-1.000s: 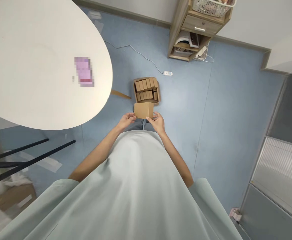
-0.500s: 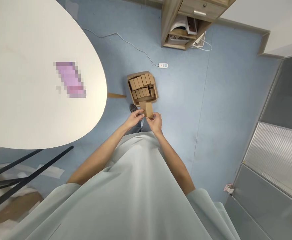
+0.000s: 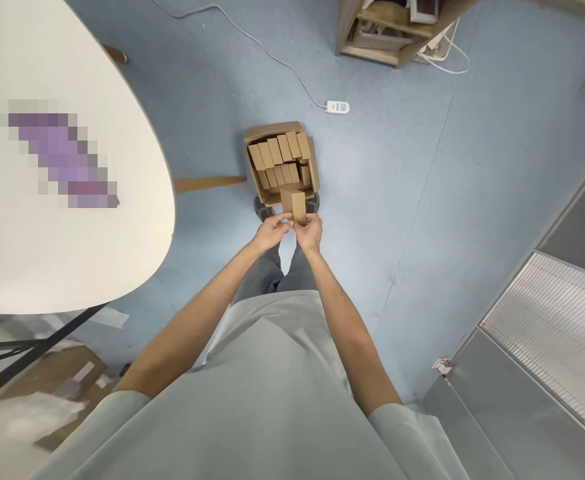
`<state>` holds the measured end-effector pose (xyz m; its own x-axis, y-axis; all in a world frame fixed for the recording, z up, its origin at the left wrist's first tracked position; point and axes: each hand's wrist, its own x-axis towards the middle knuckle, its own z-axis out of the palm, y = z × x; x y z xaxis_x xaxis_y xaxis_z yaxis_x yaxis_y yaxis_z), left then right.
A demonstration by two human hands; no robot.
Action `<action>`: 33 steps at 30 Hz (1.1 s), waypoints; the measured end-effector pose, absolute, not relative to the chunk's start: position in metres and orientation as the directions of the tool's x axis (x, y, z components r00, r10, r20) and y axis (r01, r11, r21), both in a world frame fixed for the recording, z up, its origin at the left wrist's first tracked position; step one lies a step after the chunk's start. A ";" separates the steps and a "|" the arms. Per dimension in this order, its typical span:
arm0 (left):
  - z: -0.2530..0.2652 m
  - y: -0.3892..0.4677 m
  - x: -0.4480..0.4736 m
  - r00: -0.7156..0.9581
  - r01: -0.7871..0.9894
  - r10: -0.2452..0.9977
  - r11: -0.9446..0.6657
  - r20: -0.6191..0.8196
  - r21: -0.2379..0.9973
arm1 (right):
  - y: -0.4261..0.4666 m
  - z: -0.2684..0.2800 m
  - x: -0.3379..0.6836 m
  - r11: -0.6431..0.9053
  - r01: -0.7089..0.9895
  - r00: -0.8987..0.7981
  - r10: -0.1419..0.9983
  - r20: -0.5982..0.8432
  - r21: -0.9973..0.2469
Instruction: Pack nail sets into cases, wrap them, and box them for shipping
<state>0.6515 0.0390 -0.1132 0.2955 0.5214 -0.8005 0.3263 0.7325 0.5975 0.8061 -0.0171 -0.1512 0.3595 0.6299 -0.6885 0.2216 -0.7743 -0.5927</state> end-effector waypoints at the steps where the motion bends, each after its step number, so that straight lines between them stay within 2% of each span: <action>1: -0.122 0.045 0.660 0.286 0.345 0.514 0.732 -0.809 0.588 | -0.011 -0.165 0.810 -0.782 0.218 0.380 0.619 -0.687 -0.584; 5: -0.168 0.070 0.691 0.253 0.406 0.514 0.713 -0.820 0.572 | 0.011 -0.222 0.823 -0.809 0.221 0.476 0.577 -0.664 -0.545; 13: -0.282 0.101 0.725 0.215 0.417 0.513 0.721 -0.831 0.553 | 0.046 -0.329 0.847 -0.860 0.207 0.495 0.504 -0.708 -0.467; 18: -0.331 0.107 0.732 0.186 0.432 0.485 0.741 -0.854 0.515 | 0.056 -0.376 0.844 -0.875 0.216 0.518 0.479 -0.709 -0.433; 22: -0.361 0.111 0.735 0.152 0.494 0.442 0.740 -0.884 0.455 | 0.059 -0.406 0.841 -0.868 0.243 0.525 0.493 -0.694 -0.433; 28: -0.391 0.106 0.740 0.133 0.502 0.448 0.738 -0.884 0.450 | 0.067 -0.436 0.846 -0.900 0.289 0.504 0.434 -0.747 -0.328; 33: -0.383 0.095 0.740 0.234 0.499 0.494 0.678 -0.837 0.540 | 0.075 -0.431 0.854 -0.911 0.323 0.471 0.390 -0.792 -0.257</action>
